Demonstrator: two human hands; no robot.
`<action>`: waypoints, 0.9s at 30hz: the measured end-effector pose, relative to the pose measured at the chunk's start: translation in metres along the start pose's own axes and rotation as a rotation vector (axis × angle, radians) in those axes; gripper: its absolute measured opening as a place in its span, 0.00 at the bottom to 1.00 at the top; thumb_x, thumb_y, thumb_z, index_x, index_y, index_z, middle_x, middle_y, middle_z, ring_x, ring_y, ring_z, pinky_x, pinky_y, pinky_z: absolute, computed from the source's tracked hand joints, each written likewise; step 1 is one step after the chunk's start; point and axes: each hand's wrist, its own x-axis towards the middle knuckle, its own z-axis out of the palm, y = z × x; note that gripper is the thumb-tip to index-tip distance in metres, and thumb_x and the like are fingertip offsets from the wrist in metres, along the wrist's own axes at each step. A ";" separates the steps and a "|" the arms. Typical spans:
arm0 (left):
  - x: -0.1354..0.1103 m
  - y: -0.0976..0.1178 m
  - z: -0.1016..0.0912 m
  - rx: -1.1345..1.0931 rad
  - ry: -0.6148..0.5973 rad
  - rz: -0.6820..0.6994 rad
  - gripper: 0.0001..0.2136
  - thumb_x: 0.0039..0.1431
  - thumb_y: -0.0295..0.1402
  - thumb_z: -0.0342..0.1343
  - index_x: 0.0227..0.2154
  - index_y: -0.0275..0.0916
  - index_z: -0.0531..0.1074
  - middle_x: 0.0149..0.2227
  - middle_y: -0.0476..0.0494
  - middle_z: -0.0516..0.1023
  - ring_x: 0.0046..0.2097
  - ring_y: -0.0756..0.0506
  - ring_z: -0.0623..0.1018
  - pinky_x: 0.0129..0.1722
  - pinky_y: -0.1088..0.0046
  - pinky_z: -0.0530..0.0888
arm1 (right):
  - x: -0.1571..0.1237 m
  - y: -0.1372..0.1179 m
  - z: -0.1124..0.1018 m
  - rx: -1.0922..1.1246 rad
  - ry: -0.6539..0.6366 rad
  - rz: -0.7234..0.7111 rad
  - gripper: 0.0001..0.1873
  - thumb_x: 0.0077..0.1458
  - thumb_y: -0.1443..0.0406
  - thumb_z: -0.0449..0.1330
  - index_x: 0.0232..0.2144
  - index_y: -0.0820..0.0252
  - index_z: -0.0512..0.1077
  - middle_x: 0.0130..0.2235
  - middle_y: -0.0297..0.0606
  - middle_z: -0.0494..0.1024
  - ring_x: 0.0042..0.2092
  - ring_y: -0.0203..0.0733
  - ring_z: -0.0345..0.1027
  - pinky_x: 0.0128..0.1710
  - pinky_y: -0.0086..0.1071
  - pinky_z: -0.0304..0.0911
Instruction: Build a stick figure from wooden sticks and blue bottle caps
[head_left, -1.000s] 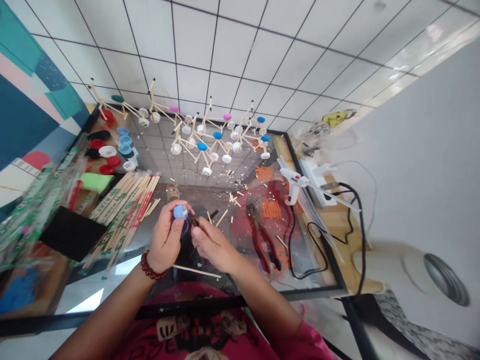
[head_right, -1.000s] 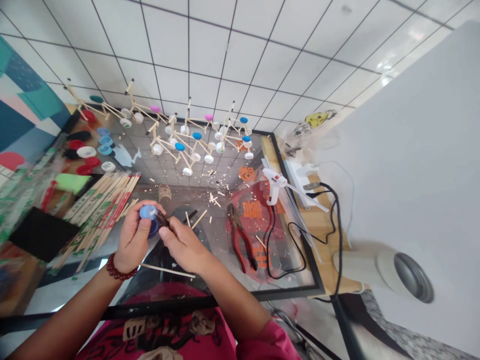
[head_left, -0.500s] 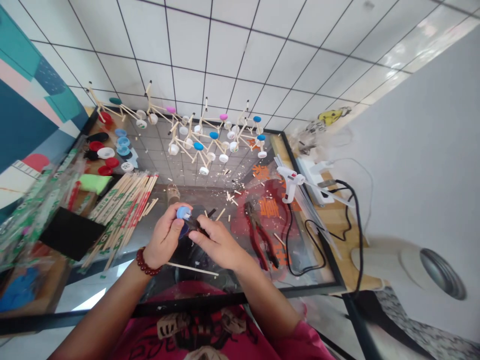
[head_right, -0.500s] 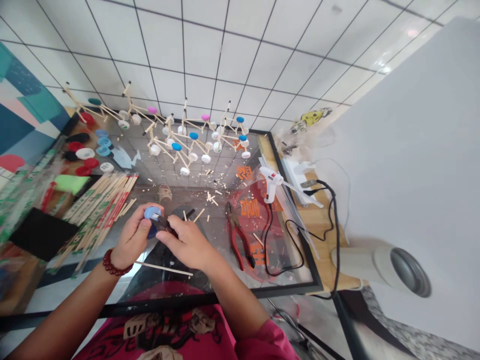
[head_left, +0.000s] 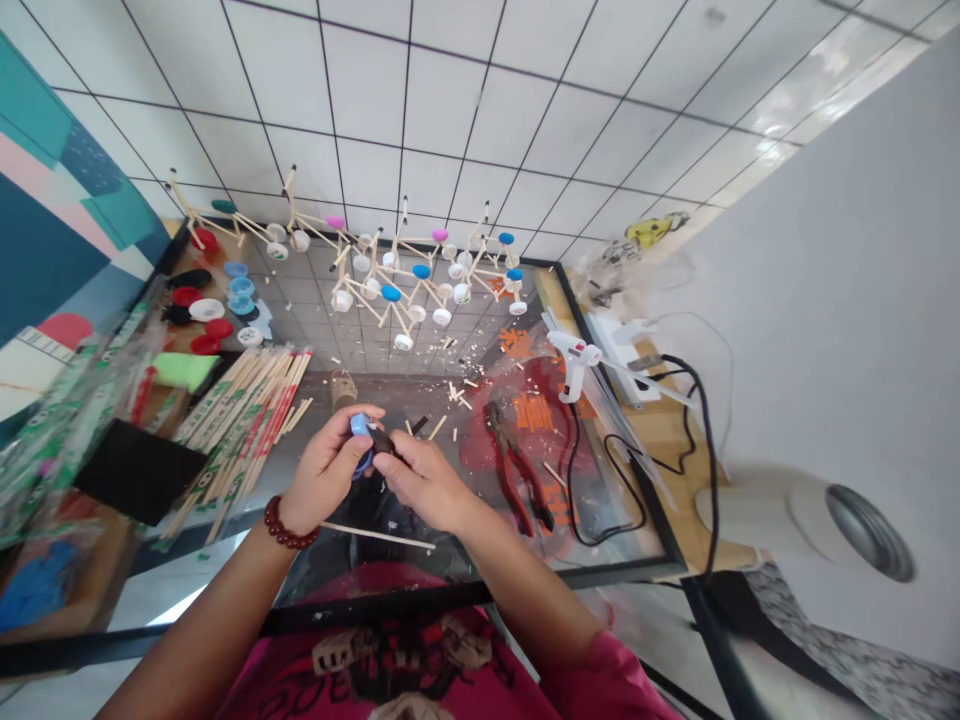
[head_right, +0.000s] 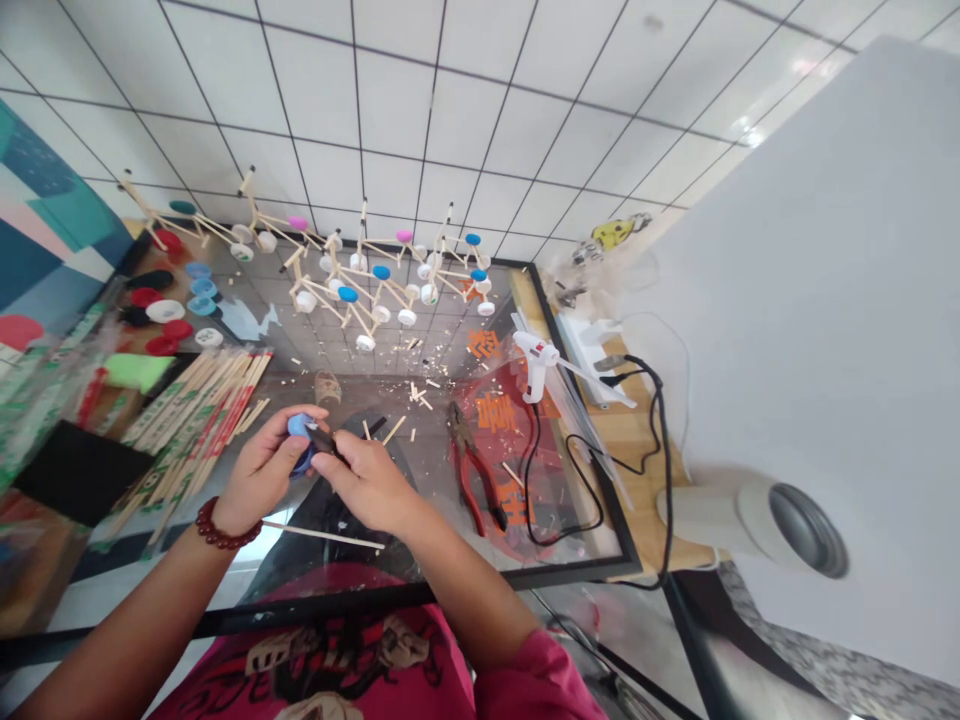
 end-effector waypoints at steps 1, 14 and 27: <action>-0.001 -0.001 0.001 0.002 0.020 -0.002 0.20 0.65 0.52 0.66 0.48 0.40 0.80 0.33 0.49 0.79 0.26 0.52 0.74 0.26 0.76 0.73 | 0.000 0.001 0.000 -0.125 0.047 -0.059 0.18 0.72 0.49 0.59 0.34 0.53 0.65 0.27 0.28 0.71 0.29 0.36 0.67 0.30 0.29 0.63; -0.002 -0.004 0.022 -0.473 0.273 -0.200 0.23 0.58 0.55 0.71 0.40 0.37 0.81 0.30 0.47 0.78 0.24 0.51 0.72 0.19 0.78 0.67 | -0.007 0.003 0.012 -0.829 0.206 -0.219 0.13 0.76 0.54 0.52 0.46 0.55 0.69 0.36 0.41 0.86 0.34 0.47 0.81 0.32 0.33 0.65; -0.002 -0.008 0.004 -0.083 0.184 0.031 0.20 0.66 0.51 0.66 0.51 0.43 0.85 0.51 0.39 0.82 0.45 0.45 0.80 0.42 0.74 0.77 | -0.006 -0.016 0.003 -0.905 0.122 -0.041 0.12 0.76 0.55 0.55 0.46 0.57 0.68 0.37 0.41 0.85 0.36 0.47 0.80 0.33 0.34 0.57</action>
